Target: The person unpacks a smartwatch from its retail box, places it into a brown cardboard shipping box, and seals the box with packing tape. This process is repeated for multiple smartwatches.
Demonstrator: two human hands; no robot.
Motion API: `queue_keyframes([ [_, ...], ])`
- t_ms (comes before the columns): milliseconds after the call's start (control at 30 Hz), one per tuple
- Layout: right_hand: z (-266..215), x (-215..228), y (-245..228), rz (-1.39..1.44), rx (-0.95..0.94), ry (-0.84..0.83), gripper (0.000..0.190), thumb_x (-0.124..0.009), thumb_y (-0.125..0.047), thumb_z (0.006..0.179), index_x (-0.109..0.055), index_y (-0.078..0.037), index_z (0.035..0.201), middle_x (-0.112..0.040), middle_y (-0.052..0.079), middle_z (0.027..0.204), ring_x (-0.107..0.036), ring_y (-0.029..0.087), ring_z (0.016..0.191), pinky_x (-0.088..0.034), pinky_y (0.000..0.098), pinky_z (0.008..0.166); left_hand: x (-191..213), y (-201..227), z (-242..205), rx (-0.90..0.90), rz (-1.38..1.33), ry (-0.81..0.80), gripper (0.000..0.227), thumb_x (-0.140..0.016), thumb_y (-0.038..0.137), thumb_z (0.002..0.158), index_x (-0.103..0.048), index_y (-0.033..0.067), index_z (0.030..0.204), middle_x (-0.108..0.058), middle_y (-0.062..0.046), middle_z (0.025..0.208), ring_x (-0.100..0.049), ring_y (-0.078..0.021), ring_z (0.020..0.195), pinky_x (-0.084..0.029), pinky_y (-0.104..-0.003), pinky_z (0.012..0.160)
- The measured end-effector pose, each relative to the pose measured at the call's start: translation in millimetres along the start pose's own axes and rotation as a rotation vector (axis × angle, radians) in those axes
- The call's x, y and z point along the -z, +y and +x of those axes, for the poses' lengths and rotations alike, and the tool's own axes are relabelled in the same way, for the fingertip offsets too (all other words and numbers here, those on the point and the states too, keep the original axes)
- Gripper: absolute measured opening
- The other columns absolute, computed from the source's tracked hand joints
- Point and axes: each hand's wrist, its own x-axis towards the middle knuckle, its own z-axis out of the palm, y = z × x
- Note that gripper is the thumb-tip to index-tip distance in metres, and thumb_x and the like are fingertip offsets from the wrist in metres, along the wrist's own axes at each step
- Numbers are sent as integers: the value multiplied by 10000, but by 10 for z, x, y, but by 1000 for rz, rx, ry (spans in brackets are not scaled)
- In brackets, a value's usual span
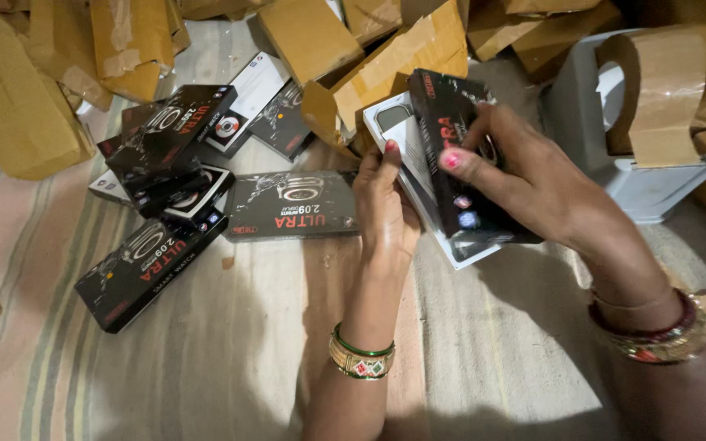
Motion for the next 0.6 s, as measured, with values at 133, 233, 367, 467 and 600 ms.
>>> queue_keyframes([
  [133,105,-99,2,-270,332,151,1023,-868,-498,656,-382,1,1405,-419,360,1476,-507,467,1343,-463,524,1093,-52,-34,-56,17,14,-73,281,-630,141,1025,-634,11,1274,-700,-98,1169,-686,-190,1042,-578,-359,940],
  [233,128,-113,20,-281,481,127,1147,-912,-411,625,-319,20,1507,-262,422,1571,-392,530,1396,-417,534,1104,-72,-28,-64,48,38,-68,276,-617,162,1057,-631,10,1287,-690,-83,1171,-678,-170,1037,-579,-350,940],
  [367,89,-119,3,-283,331,39,1090,-911,-410,586,-418,-88,1503,-87,385,1665,-337,508,1454,-428,515,1103,-90,-17,-65,71,12,-36,299,-568,225,1061,-621,21,1272,-695,-105,1142,-693,-198,990,-597,-388,896],
  [467,73,-171,-48,-290,349,30,1079,-916,-420,579,-427,-84,1480,-139,404,1606,-265,508,1479,-383,529,1118,-106,5,-62,86,43,15,340,-529,272,1061,-621,20,1270,-706,-100,1132,-703,-197,976,-605,-380,872],
  [600,78,-214,-42,-324,454,45,1051,-906,-402,610,-420,-38,1468,-252,438,1541,-224,534,1494,-328,557,1162,-137,5,-81,109,22,-27,373,-555,319,1037,-628,20,1249,-714,-91,1091,-707,-194,946,-606,-376,852],
])
